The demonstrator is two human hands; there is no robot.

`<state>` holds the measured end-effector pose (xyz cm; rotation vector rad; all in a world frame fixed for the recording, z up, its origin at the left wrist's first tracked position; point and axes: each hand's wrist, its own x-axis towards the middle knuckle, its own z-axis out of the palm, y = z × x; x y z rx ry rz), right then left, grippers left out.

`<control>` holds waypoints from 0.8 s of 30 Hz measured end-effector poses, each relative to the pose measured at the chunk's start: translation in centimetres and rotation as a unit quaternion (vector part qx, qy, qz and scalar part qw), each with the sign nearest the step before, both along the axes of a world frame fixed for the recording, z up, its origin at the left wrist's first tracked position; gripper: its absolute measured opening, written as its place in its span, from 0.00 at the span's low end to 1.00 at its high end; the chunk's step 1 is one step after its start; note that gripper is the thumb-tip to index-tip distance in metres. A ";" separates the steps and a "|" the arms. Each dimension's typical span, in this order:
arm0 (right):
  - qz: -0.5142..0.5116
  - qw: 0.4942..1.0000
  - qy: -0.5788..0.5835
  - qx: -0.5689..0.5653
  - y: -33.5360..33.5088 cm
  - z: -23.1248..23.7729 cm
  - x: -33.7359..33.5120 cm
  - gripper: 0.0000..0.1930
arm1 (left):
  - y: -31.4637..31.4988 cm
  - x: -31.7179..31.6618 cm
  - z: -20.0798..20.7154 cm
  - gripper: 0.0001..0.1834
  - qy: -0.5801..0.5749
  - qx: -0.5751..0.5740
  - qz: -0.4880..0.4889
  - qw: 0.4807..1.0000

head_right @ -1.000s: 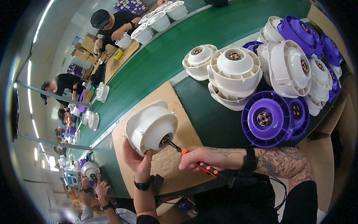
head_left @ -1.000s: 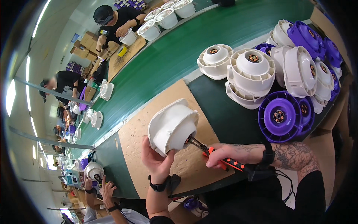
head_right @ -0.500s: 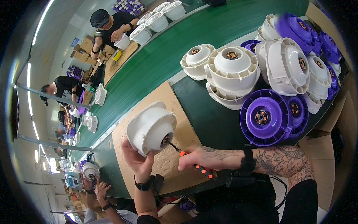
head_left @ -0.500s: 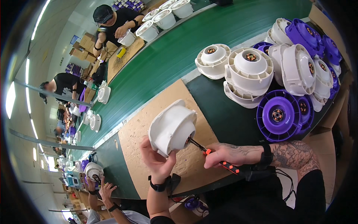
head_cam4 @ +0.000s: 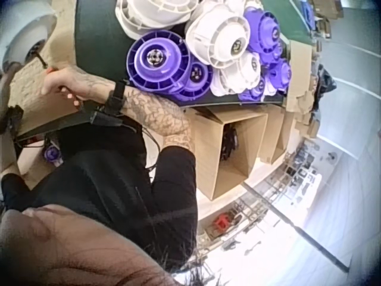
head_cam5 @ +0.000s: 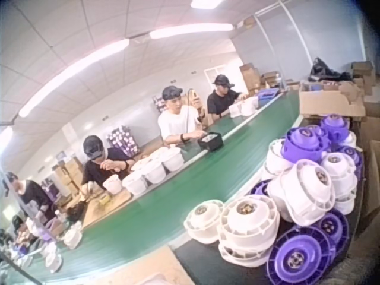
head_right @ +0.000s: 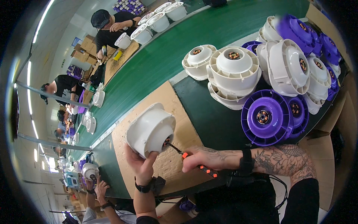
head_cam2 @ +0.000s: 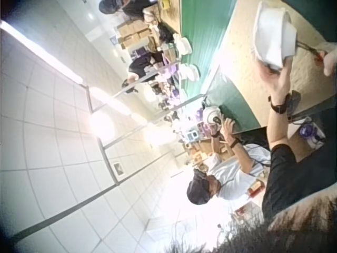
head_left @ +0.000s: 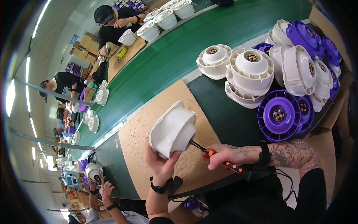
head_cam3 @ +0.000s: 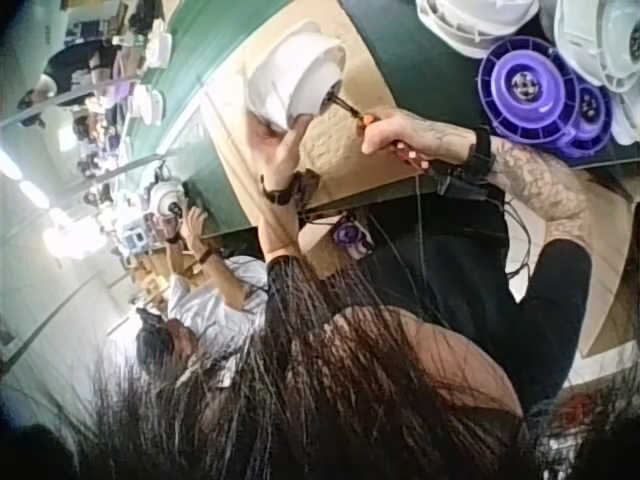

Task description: The person uses a soldering iron to work on the internal components of white and purple fan housings at a factory assembly line. They repeatedly pick up housings, apply the tool to the center, and place the finished units into a cardboard box.

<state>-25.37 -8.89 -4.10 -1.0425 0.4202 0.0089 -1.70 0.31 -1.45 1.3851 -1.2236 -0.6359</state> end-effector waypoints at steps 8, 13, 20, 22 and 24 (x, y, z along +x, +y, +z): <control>0.045 0.923 -0.175 0.339 1.3 -1.8 0.4 0.18 | 0.4 -1.0 -1.1 0.48 0.029 -0.068 0.011 0.997; 0.019 0.980 -0.086 0.180 0.2 -0.8 0.3 0.19 | 0.2 1.2 -2.1 0.52 -0.076 -0.070 -0.011 0.995; -0.069 0.899 0.097 -0.422 0.8 3.8 -0.7 0.31 | 0.8 0.1 -0.3 0.48 -0.035 -0.072 0.025 0.997; -0.095 0.899 0.060 -0.424 1.0 2.5 -0.5 0.28 | 1.4 0.3 -0.2 0.47 -0.022 -0.022 0.048 0.998; -0.041 0.907 0.034 -0.418 0.1 1.7 -0.4 0.27 | 1.5 0.7 -0.5 0.43 -0.003 -0.065 0.034 0.997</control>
